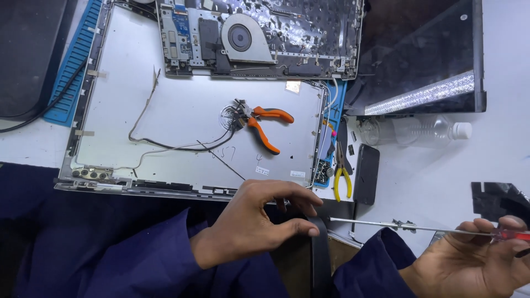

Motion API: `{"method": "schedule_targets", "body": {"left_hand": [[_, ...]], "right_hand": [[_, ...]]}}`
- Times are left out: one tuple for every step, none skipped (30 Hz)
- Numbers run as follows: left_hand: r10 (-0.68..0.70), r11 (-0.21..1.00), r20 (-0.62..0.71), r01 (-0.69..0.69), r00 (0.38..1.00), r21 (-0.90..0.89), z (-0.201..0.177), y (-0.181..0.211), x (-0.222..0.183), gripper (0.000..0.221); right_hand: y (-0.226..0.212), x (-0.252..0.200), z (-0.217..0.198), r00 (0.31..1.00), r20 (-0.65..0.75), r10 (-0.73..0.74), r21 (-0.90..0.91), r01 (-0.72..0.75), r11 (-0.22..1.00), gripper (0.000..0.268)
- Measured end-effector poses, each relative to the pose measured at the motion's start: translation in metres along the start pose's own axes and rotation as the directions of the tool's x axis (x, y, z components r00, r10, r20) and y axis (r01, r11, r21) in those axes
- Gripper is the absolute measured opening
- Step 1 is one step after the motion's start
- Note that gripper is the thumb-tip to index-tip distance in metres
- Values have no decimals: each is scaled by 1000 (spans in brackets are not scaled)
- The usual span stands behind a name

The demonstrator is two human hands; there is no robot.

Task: Fastening screws to secure the hinge and frame of a laptop screen assembly during repair.

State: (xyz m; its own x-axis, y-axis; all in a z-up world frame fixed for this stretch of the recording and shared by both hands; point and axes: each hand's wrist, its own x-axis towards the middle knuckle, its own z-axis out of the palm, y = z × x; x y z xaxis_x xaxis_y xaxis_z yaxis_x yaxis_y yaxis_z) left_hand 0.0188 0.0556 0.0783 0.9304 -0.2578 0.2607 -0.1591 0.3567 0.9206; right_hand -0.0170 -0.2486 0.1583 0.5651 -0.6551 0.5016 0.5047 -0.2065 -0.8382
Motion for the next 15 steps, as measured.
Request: {"method": "schedule_targets", "body": {"left_hand": [[-21,1000,13,21,1000,-22,0,3,-1,25],[-17,1000,8,17,1000,-22,0,5,-1,25],[-11,999,13,11,1000,-31,0,8,-1,23],[-5,999,17,6,1000,-40,0,10,-2,21],[-7,999,17,8,1000,-42,-1,9,-2,21],[12,1000,1,-12,1000,-22,-1,9,-2,20],[31,1000,-12,-31,999,1,-2,8,-2,20],[29,1000,-11,-29,1000,2,-5,1,-3,20],[142,981,-3,-141,990,134,-8,-5,-4,25],[252,933,21,-249,968,262,-9,-12,-3,31],[253,932,53,-258,966,255,-11,-19,-6,31],[283,866,86,-293,955,406,-12,-26,-7,34],[311,775,122,-326,943,542,-13,-32,-8,40],[310,775,151,-341,939,532,-12,-37,-6,40],[308,714,203,-367,930,596,-10,-41,-8,39]], "right_hand": [[2,3,-8,998,14,58,56,-58,997,21],[4,6,-7,998,20,56,59,-57,997,21],[4,7,-7,997,-2,78,113,-77,991,20],[5,8,-8,995,-24,101,168,-96,981,20],[4,8,-7,994,-24,102,165,-97,981,20],[3,8,-7,994,-10,106,168,-102,980,20],[3,7,-7,994,0,110,174,-108,979,20],[1,1,0,994,-2,112,173,-110,979,20],[-2,-4,6,999,5,48,43,-48,998,20],[-4,-8,12,1000,19,-15,-87,17,996,23],[-7,-15,16,1000,-10,-26,-90,25,996,23],[-9,-20,20,995,5,-104,-178,103,979,17],[-12,-24,24,984,26,-176,-267,177,947,14],[-10,-29,18,982,0,-187,-276,179,944,14],[-10,-32,12,971,66,-231,-325,240,915,20]]}}
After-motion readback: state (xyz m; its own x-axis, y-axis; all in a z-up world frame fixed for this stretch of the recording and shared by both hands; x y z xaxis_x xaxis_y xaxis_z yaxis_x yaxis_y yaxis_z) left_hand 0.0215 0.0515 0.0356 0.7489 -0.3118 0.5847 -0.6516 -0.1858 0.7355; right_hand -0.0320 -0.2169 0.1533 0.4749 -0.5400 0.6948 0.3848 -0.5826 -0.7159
